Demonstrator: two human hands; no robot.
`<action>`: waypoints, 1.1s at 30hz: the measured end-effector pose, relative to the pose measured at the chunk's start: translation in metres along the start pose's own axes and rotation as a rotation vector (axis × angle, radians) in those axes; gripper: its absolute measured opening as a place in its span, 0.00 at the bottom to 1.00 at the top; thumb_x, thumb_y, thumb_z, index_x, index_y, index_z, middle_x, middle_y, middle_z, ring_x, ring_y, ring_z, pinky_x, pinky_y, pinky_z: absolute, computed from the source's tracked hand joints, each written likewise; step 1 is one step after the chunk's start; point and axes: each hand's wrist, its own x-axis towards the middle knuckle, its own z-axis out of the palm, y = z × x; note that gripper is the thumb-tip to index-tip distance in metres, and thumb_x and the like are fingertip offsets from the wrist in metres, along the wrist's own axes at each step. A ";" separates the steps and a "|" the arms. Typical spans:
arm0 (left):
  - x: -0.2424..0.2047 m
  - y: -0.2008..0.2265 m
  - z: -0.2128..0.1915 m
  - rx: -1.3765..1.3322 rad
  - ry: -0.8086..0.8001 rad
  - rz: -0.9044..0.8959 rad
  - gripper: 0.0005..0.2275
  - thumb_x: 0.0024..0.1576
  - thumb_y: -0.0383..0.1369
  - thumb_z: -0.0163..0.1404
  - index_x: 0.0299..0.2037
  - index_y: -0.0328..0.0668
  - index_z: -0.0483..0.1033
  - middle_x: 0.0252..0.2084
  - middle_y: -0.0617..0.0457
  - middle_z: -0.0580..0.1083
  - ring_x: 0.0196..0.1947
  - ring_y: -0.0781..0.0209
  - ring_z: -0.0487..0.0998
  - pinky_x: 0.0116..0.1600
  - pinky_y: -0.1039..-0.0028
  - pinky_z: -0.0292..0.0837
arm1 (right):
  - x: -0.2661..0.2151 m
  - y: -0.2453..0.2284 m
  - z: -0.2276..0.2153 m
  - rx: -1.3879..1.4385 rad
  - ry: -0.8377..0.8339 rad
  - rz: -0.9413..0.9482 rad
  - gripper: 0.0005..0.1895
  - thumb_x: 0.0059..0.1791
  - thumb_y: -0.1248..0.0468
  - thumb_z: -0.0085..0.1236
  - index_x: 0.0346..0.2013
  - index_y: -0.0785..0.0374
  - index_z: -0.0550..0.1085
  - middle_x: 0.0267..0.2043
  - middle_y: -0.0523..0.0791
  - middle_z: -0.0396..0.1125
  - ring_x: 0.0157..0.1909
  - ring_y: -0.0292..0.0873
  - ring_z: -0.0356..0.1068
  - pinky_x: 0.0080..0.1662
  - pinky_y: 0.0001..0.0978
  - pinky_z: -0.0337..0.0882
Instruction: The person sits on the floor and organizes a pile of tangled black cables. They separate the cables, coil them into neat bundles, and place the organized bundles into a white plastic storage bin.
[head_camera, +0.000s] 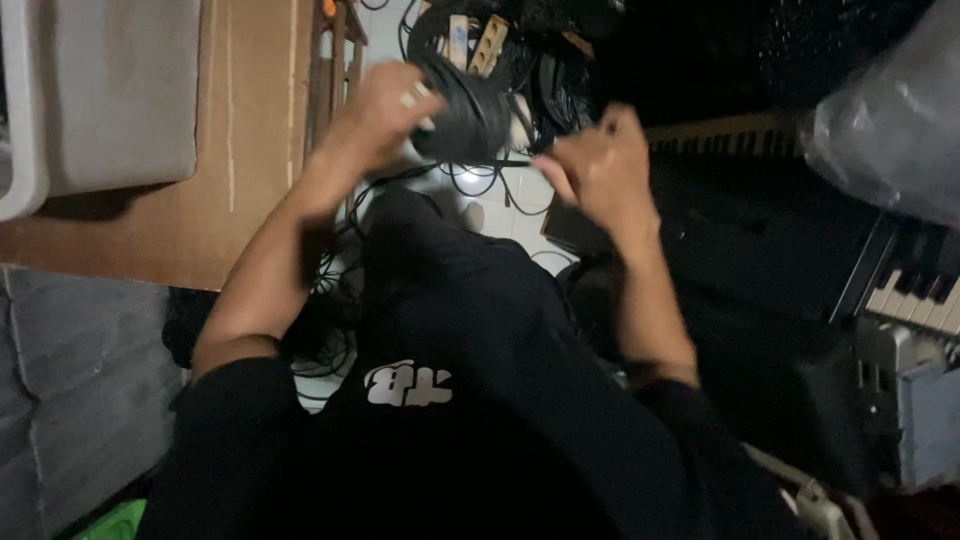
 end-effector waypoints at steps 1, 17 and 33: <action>0.002 0.009 0.003 -0.065 -0.021 0.065 0.19 0.45 0.24 0.65 0.47 0.49 0.78 0.45 0.48 0.71 0.48 0.48 0.73 0.52 0.58 0.70 | 0.010 0.010 -0.004 0.010 0.054 -0.102 0.22 0.56 0.51 0.62 0.21 0.58 0.75 0.20 0.44 0.65 0.24 0.44 0.62 0.50 0.44 0.64; -0.004 0.116 -0.019 -0.812 0.361 -0.747 0.23 0.47 0.21 0.63 0.48 0.39 0.63 0.45 0.48 0.73 0.46 0.56 0.78 0.52 0.71 0.73 | 0.030 -0.003 0.185 1.727 -0.015 0.518 0.26 0.63 0.49 0.48 0.67 0.65 0.64 0.59 0.51 0.66 0.59 0.46 0.66 0.63 0.38 0.67; -0.037 0.075 -0.002 -0.472 0.669 -0.953 0.44 0.43 0.17 0.60 0.73 0.45 0.53 0.62 0.34 0.71 0.57 0.38 0.75 0.61 0.59 0.72 | 0.038 -0.054 0.250 2.059 -0.050 0.668 0.57 0.44 0.43 0.70 0.76 0.54 0.45 0.76 0.50 0.50 0.77 0.56 0.51 0.73 0.56 0.58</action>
